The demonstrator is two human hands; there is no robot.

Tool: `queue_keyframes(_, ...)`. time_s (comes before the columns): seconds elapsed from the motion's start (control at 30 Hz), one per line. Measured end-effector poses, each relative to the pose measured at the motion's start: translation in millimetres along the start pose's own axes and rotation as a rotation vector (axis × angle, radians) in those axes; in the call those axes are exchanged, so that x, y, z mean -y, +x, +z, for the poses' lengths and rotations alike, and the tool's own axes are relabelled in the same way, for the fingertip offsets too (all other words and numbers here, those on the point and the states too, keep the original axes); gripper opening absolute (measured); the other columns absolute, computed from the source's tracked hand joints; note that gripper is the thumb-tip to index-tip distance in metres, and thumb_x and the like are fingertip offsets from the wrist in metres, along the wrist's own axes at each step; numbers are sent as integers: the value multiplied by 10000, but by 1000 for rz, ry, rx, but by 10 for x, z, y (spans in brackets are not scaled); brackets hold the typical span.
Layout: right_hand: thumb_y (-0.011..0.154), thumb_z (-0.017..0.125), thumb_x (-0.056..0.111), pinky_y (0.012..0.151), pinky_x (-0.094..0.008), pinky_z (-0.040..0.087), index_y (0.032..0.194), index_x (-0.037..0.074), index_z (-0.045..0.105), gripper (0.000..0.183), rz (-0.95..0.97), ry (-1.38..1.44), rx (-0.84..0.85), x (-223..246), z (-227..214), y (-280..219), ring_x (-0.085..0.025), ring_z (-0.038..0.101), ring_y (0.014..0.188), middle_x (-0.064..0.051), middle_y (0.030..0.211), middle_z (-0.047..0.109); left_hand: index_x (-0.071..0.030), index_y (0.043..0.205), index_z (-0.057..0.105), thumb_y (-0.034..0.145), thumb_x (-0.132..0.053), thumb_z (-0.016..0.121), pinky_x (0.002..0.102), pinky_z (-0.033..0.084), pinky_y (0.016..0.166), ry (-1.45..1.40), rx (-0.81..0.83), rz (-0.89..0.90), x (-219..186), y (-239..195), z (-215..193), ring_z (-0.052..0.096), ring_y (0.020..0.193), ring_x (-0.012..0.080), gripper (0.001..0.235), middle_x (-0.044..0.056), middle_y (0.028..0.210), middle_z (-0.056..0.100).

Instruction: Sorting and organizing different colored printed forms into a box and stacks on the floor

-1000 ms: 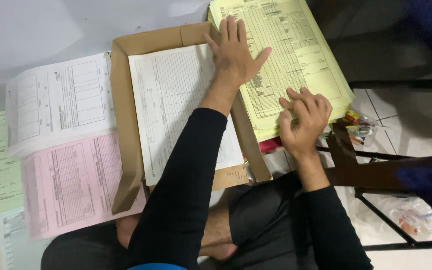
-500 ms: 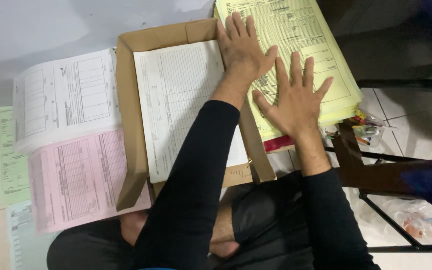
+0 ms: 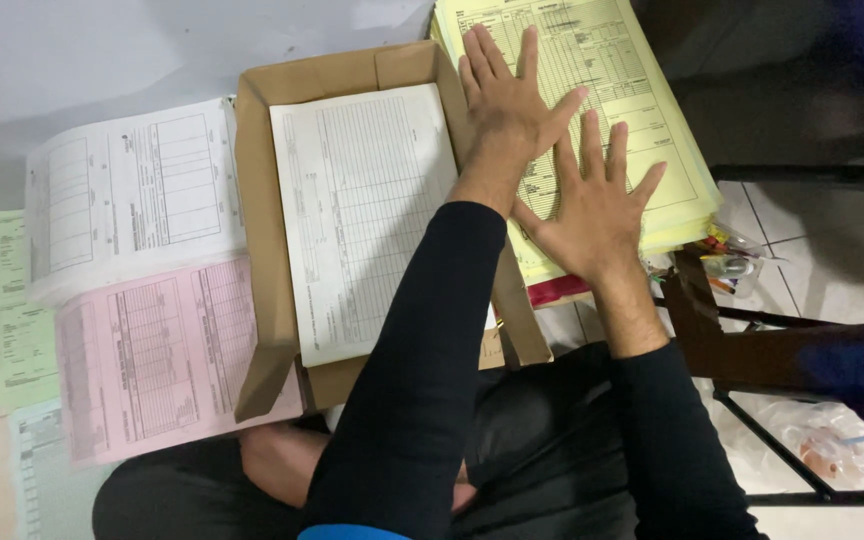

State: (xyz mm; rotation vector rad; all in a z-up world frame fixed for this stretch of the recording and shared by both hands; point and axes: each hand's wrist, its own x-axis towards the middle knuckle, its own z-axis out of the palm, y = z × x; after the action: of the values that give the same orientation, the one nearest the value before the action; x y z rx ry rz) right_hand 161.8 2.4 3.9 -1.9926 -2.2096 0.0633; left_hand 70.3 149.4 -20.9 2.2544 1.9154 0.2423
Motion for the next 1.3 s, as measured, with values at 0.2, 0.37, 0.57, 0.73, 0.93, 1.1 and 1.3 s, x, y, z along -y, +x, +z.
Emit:
queue_keyframes(0.2,907,278,832,1020,-903,66,1634,192,306,969,-16,-5,-69,25,-47,-210,-547,130,1498,-244,1674,231,-201,1662,116,889,-897,350,668,-79,1192,-64,36,-30,-19,84,65,-207,1459,533,1066,405,1626,-80)
queue_keyframes(0.37,970,332,726,1085,-816,131,1589,120,425,871,-42,-31,-128,-13,-46,-441,-470,155,1518,-214,1662,300,-165,1659,111,894,-912,338,648,-72,1205,-55,-11,-20,-14,30,91,-172,1473,532,1093,412,1620,-56)
queue_keyframes(0.57,995,302,686,1168,-757,51,1606,167,388,807,-21,62,-142,-16,-60,-770,-412,89,1556,-179,1694,235,-121,1652,100,921,-867,220,651,-45,1207,11,-34,-8,-45,-112,-76,-133,1473,545,1051,433,1612,-20)
queue_keyframes(0.73,893,398,762,991,-946,-33,1614,205,346,913,-3,121,-53,-76,-21,-832,-435,-13,1550,-156,1716,114,-121,1655,52,918,-862,151,648,-26,1209,73,6,-30,-41,-79,-43,-134,1476,533,1050,404,1630,-29)
queue_keyframes(0.93,812,428,851,952,-971,-7,1644,231,219,1059,-37,39,63,-156,-36,-802,-398,-116,1545,-130,1725,-7,-10,1632,83,934,-852,194,626,-48,1216,43,-64,-24,-9,-92,-81,-99,1511,499,1099,372,1647,-7)
queue_keyframes(1.1,782,370,883,924,-932,-160,1653,245,200,1093,-35,99,80,-236,18,-811,-395,-90,1564,-95,1736,-26,-79,1354,647,894,-662,455,435,483,1143,-827,-262,203,156,-213,-196,603,1364,297,767,95,1462,619)
queue_keyframes(1.3,798,345,895,908,-940,-181,1640,246,241,1068,-45,109,31,-241,70,-810,-432,-52,1561,-128,1735,36,6,1381,551,981,-305,626,374,621,855,-607,-384,267,956,-2138,-871,740,1061,302,513,213,1242,714)
